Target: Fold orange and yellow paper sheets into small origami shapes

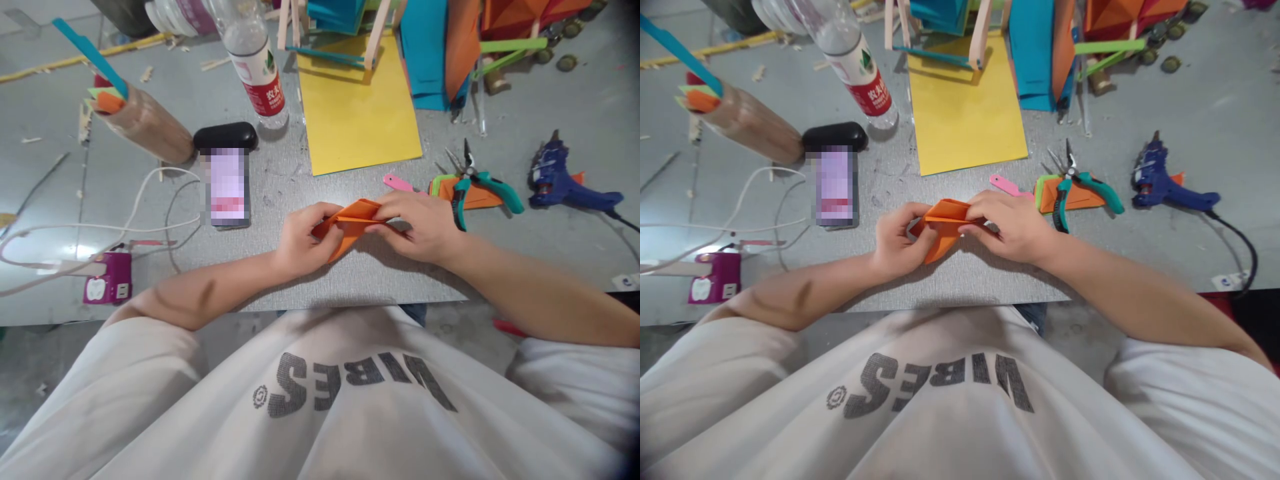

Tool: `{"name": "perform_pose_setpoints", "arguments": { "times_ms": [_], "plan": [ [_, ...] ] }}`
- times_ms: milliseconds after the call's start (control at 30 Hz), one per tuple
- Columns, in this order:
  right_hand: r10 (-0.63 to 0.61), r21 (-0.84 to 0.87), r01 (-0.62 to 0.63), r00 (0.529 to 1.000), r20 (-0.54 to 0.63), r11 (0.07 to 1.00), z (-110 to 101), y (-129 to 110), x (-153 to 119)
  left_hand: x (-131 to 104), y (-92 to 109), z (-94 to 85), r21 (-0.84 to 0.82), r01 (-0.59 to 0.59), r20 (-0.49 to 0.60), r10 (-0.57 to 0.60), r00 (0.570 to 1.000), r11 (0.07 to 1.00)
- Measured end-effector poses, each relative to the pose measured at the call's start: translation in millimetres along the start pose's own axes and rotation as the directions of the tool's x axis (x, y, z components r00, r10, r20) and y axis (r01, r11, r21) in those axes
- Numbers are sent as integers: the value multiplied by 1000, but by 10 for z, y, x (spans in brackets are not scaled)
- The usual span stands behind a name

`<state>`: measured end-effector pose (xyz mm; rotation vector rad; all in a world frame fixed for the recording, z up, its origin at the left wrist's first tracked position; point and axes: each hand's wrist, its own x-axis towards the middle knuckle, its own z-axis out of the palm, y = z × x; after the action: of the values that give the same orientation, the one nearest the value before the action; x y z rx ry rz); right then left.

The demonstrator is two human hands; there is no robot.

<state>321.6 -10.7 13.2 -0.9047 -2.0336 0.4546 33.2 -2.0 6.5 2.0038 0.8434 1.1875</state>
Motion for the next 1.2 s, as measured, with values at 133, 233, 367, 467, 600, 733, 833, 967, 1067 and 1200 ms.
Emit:
{"name": "perform_pose_setpoints", "arguments": {
  "times_ms": [133, 233, 367, 467, 600, 733, 833, 967, 1067, 1200],
  "plan": [
    [-58, -109, 60, 998, 20, 992, -101, -17, 26, 11, -5, -35, 69, -26, -35, 28, 999, 997],
    [-2, -67, 2, 1000, 4, 998, -149, -47, 47, 29, -16, -57, 98, -32, 0, 32, 999, 995],
    [125, 44, -124, 992, -8, 991, -129, -98, 56, 43, -60, -55, 106, -73, -3, 74, 997, 992],
    [188, 68, -184, 981, -53, 981, -106, -128, 57, 34, -86, -48, 107, -96, -23, 99, 995, 990],
    [173, 51, -169, 982, -75, 984, -108, -140, 53, 21, -91, -42, 97, -93, -14, 94, 995, 991],
    [112, 43, -107, 986, -123, 993, -102, -139, 63, 27, -92, -22, 86, -84, -17, 86, 996, 993],
    [1, 14, 2, 979, -203, 1000, -78, -151, 69, 43, -86, -6, 49, -44, -18, 45, 999, 998],
    [63, 64, -47, 957, -283, 997, -20, -149, 33, 69, -78, -5, 35, 29, 37, -30, 999, 999],
    [211, 183, -163, 935, -286, 970, 37, -107, -3, 86, -97, -1, 11, 40, 63, -40, 997, 999],
    [306, 337, -211, 917, -258, 917, 71, -53, 21, 95, -147, 15, -42, 18, 29, -16, 999, 999]
  ]
}}
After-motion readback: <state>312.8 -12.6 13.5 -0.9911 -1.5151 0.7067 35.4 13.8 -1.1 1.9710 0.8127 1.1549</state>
